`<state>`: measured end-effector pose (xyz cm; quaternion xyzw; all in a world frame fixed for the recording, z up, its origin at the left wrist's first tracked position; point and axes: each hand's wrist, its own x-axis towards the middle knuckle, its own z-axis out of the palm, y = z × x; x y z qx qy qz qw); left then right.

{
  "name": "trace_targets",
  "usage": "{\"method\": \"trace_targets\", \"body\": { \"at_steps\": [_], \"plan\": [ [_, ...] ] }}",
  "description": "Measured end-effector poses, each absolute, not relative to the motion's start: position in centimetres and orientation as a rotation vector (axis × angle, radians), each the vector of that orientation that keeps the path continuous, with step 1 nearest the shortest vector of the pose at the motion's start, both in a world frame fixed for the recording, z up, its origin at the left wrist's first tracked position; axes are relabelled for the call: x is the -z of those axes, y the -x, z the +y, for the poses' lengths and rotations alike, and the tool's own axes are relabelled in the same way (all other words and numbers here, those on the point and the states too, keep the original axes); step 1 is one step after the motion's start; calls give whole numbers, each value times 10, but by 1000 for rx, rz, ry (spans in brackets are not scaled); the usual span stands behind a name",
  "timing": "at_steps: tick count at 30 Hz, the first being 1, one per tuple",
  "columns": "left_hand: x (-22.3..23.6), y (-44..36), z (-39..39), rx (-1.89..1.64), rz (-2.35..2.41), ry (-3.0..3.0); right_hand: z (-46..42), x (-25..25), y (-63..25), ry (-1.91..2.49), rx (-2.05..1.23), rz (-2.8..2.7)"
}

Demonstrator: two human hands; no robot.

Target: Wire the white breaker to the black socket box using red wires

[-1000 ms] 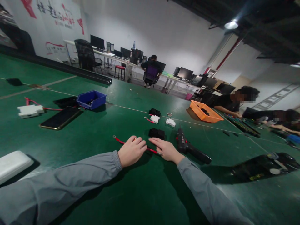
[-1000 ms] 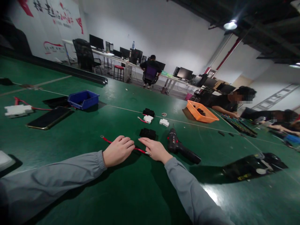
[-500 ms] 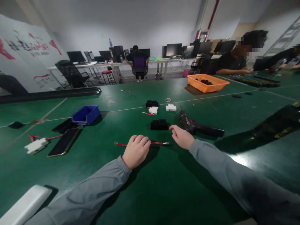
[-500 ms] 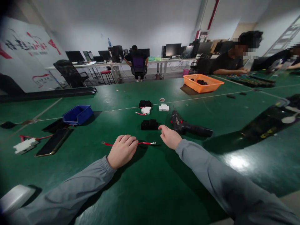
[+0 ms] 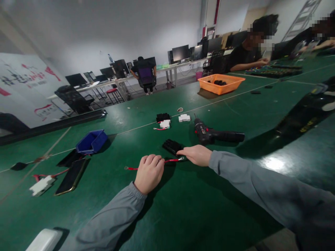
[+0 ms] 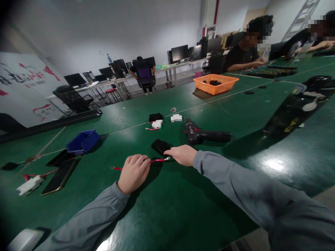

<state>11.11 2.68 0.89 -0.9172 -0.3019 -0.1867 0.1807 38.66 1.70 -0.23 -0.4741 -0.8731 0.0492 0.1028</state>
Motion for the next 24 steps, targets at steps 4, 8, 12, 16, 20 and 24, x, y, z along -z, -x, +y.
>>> {"method": "trace_targets", "body": {
  "at_steps": [4,8,12,16,20,24],
  "plan": [
    [-8,-111,27,503,-865,2600,15,2,-384,1493,-95,-2522],
    [-9,-111,27,498,-865,2603,12,-4,-384,1582,12,-2519],
    [-9,-111,26,513,-876,2585,4,-4,-391,1616,81,-2454],
    [-9,-109,28,499,-912,2557,-2,-3,-400,1574,175,-2289],
    [-8,-106,35,474,-973,2531,-1,-10,-406,1664,180,-1961],
    [-8,-103,42,461,-1017,2505,2,-16,-410,1717,106,-1848]
  ]
}}
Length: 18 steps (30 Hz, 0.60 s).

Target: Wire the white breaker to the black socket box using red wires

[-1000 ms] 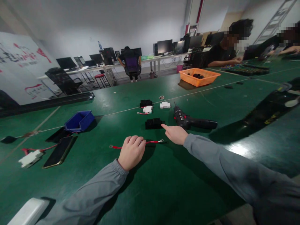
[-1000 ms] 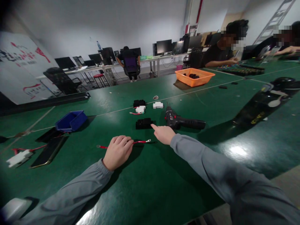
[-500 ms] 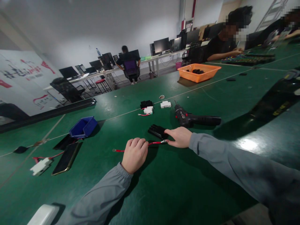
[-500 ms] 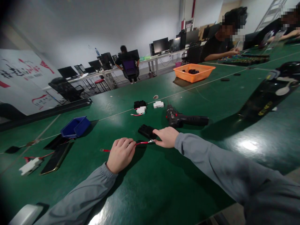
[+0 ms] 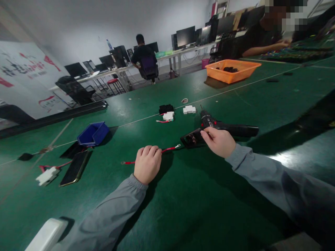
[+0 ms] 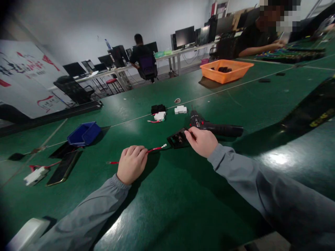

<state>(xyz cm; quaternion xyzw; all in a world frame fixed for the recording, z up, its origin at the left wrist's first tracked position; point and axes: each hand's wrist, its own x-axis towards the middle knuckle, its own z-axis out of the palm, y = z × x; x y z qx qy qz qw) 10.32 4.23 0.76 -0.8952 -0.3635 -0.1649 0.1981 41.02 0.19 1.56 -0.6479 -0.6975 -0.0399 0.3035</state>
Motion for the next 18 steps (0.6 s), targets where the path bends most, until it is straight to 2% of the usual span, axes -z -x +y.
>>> {"method": "trace_targets", "body": {
  "at_steps": [4,11,18],
  "plan": [
    [-8,-103,45,462,-1030,2495,2,-16,-411,1790,37,-1824],
    [-8,-103,45,492,-1015,2503,5,-10,-407,1730,-459,-1565],
    [-9,-103,45,502,-1000,2494,12,3,-406,1732,-759,-1379]
  ]
}}
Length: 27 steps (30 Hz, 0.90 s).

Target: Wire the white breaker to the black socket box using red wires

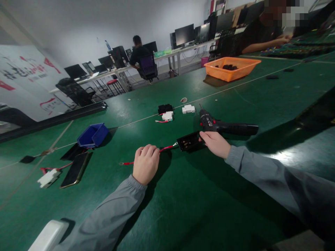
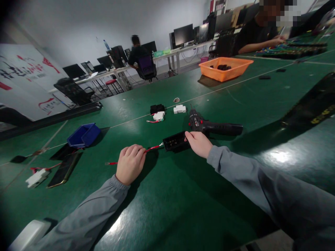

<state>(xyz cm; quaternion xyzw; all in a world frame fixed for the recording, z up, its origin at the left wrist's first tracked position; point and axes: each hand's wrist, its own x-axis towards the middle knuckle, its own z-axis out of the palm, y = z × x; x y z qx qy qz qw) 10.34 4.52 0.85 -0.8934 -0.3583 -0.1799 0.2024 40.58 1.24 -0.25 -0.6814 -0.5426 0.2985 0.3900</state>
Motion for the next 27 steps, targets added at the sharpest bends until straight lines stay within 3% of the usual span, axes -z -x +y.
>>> {"method": "trace_targets", "body": {
  "at_steps": [10,20,27],
  "plan": [
    [-8,-103,45,489,-1029,2506,12,-2,-402,1693,-1009,-1160],
    [-8,-103,45,490,-1016,2505,4,-6,-396,1799,-696,-1713],
    [-8,-104,45,496,-1005,2492,5,-12,-399,1911,-628,-1667]
  ]
}}
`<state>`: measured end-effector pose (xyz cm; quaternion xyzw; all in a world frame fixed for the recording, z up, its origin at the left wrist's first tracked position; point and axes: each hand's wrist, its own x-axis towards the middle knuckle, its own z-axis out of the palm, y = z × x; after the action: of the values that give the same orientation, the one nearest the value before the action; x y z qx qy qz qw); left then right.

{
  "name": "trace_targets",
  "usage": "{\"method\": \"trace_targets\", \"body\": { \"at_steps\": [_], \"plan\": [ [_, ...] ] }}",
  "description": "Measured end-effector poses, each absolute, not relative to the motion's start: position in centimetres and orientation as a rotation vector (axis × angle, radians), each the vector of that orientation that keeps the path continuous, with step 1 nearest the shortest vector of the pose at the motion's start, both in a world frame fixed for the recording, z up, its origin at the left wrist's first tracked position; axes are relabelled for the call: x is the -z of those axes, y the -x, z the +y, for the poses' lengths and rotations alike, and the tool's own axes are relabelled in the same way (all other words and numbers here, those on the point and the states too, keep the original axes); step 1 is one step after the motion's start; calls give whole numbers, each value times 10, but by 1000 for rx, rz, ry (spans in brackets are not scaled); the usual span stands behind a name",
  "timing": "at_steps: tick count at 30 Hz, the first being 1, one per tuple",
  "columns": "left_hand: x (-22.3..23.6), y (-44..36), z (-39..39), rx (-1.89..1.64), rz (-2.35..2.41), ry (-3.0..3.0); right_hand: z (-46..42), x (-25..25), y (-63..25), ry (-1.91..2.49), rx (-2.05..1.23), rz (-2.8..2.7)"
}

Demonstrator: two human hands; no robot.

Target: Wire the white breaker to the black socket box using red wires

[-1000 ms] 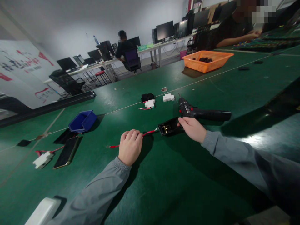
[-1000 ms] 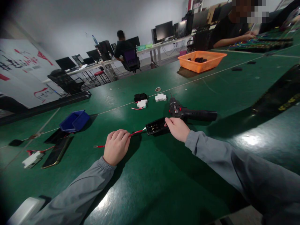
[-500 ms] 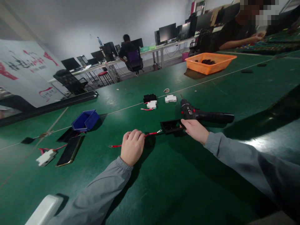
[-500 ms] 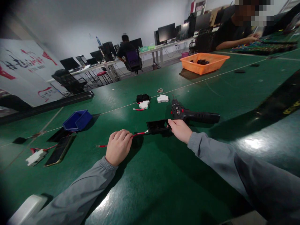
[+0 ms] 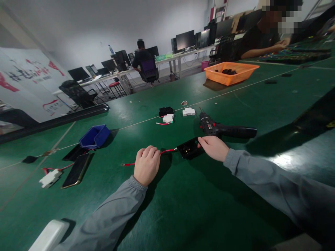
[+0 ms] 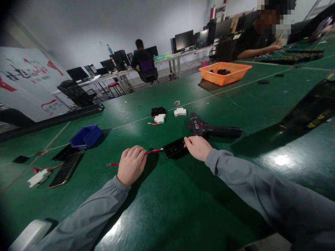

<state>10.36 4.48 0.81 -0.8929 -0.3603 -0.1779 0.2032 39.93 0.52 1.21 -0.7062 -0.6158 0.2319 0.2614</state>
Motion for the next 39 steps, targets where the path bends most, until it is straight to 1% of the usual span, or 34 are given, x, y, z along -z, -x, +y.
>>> {"method": "trace_targets", "body": {
  "at_steps": [5,19,27,34,39],
  "plan": [
    [-10,-104,44,494,-1016,2499,9,-10,-404,1918,-679,-1593],
    [-9,-104,44,475,-1012,2495,7,-9,-403,1916,-593,-1723],
    [-10,-104,44,470,-1025,2500,10,-9,-405,1918,-609,-1715],
    [-10,-104,44,492,-1022,2510,9,-9,-405,2054,-363,-1816],
    [-9,-104,44,480,-1024,2505,9,-11,-405,2083,-358,-1837]
  ]
}}
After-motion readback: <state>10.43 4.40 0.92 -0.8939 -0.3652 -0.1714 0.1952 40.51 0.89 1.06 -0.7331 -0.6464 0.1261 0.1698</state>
